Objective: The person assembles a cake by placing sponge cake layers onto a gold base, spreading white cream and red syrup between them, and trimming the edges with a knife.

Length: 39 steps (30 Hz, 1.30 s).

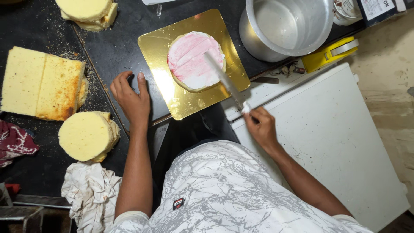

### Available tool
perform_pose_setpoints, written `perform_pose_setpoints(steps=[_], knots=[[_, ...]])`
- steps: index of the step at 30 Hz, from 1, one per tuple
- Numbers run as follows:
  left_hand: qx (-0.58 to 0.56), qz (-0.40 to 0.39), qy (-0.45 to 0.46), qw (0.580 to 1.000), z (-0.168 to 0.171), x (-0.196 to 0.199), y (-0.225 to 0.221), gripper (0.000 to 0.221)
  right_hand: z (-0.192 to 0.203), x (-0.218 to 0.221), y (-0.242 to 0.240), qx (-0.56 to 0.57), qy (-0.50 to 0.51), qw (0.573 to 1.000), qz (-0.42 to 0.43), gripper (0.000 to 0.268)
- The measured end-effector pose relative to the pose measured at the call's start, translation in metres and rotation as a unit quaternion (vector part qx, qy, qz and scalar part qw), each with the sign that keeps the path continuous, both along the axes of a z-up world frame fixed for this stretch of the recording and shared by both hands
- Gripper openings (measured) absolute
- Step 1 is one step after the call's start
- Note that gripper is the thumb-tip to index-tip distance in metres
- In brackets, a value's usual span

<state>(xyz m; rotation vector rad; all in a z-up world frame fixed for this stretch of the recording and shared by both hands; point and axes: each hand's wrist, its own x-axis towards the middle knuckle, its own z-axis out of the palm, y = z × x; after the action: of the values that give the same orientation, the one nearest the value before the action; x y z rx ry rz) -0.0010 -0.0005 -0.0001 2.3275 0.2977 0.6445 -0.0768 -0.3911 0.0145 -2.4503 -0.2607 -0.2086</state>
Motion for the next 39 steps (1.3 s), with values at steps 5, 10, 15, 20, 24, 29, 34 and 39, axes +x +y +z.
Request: perform_pose_setpoints(steps=[5,10,15,20,24,29,34,39], knots=[[-0.01,-0.001,-0.004,1.0,0.003,0.003,-0.002,0.035,-0.002,-0.026,-0.011,-0.13,0.035,0.988,0.081,0.016],[0.015,0.007,0.004,1.0,0.006,0.002,-0.004,0.034,0.017,-0.017,-0.015,0.007,0.07,0.997,-0.039,0.018],[0.013,-0.002,-0.004,1.0,0.001,0.0,-0.003,0.035,0.008,-0.028,0.009,0.05,0.147,0.987,0.044,0.017],[0.011,0.003,0.024,1.0,-0.005,0.003,0.001,0.04,0.013,-0.029,-0.009,-0.116,0.032,0.987,0.102,0.016],[0.009,0.01,0.034,0.999,-0.007,0.001,0.0,0.041,0.013,-0.014,-0.022,-0.171,-0.066,0.982,0.047,0.018],[-0.003,0.016,0.029,0.999,-0.003,0.001,0.0,0.04,-0.002,0.022,0.031,-0.076,-0.075,0.99,0.09,0.018],[0.004,0.013,0.026,1.0,-0.003,-0.001,0.0,0.04,-0.003,0.042,0.016,-0.079,0.019,0.997,-0.013,0.018],[-0.033,0.014,-0.014,0.999,0.007,-0.003,-0.002,0.033,0.014,-0.024,-0.021,0.097,0.212,0.972,-0.026,0.018]])
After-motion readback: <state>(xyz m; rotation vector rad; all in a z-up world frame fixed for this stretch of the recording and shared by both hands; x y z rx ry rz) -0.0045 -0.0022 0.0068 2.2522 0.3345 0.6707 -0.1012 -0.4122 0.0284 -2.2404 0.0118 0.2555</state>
